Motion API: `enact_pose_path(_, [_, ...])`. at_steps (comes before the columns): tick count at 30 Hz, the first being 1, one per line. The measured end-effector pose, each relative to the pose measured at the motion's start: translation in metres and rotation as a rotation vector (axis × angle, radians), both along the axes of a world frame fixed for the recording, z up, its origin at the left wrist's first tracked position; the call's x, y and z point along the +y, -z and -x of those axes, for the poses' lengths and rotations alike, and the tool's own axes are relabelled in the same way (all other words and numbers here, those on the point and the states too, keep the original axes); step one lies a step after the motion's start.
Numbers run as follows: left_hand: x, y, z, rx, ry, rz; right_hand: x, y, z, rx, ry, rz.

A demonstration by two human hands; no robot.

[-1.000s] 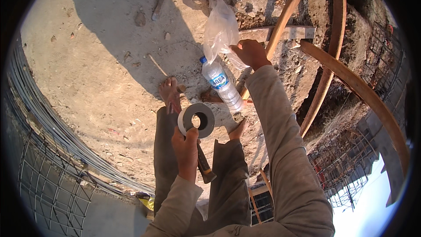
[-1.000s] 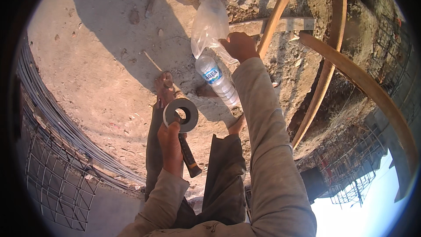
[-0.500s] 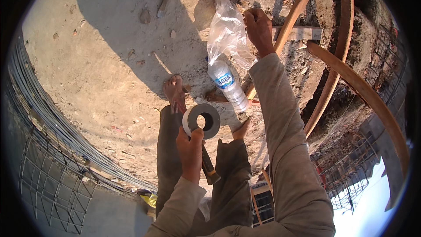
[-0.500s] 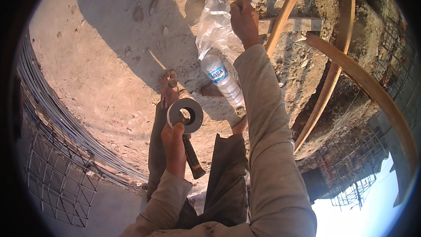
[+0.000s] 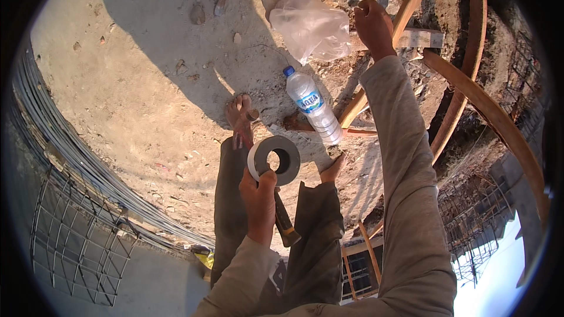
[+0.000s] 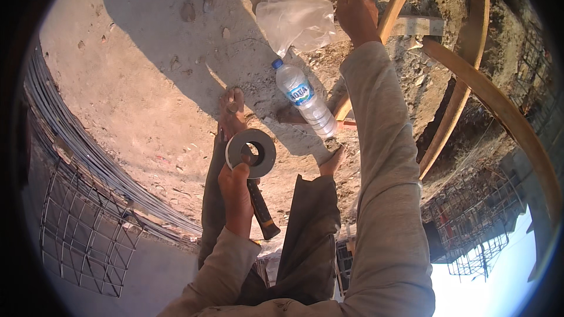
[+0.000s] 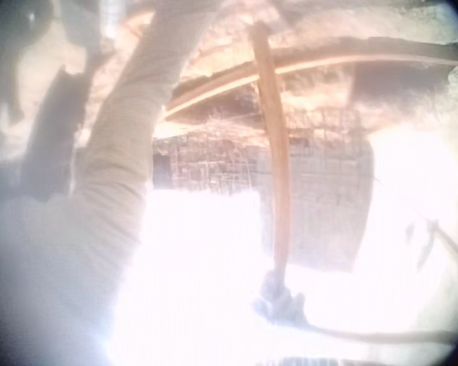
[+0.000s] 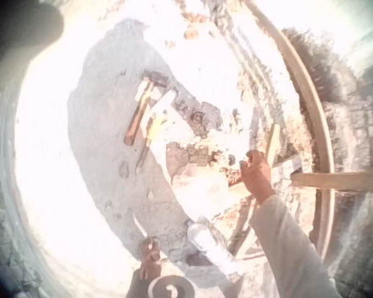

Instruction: The person nails a small wood block to a concrete wall using a hammer, then pulls a string from a roll, ties it to the nail, and stretches it across a construction site to set a layout line.

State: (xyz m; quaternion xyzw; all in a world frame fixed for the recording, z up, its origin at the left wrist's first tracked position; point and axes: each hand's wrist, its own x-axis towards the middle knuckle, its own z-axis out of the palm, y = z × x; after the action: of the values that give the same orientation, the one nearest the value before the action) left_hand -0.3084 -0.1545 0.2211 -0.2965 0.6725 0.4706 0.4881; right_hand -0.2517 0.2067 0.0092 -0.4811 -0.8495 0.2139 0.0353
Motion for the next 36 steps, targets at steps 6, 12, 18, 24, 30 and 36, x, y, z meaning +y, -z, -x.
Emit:
enact_pose_path(6, [-0.001, 0.008, -0.007, -0.024, -0.049, 0.007, -0.047, -0.104, 0.015, 0.823, 0.208, 0.578])
enact_pose_path(12, [0.005, 0.002, -0.007, -0.026, -0.051, -0.009, -0.119, -0.025, -0.001, -0.249, -0.34, 0.466])
enact_pose_path(18, [0.001, 0.003, -0.01, -0.02, -0.06, -0.007, -0.123, 0.022, 0.017, -0.215, -0.12, 0.469])
enact_pose_path(24, [-0.004, 0.007, -0.01, -0.013, -0.007, -0.013, -0.113, 0.066, 0.053, 0.618, 0.112, 0.349])
enact_pose_path(30, [-0.002, 0.004, -0.002, 0.001, -0.008, -0.025, -0.093, 0.074, 0.054, 0.004, -0.118, 0.342])
enact_pose_path(36, [0.002, 0.0, 0.002, -0.028, -0.01, -0.015, -0.097, 0.081, 0.062, 0.089, -0.269, 0.21])
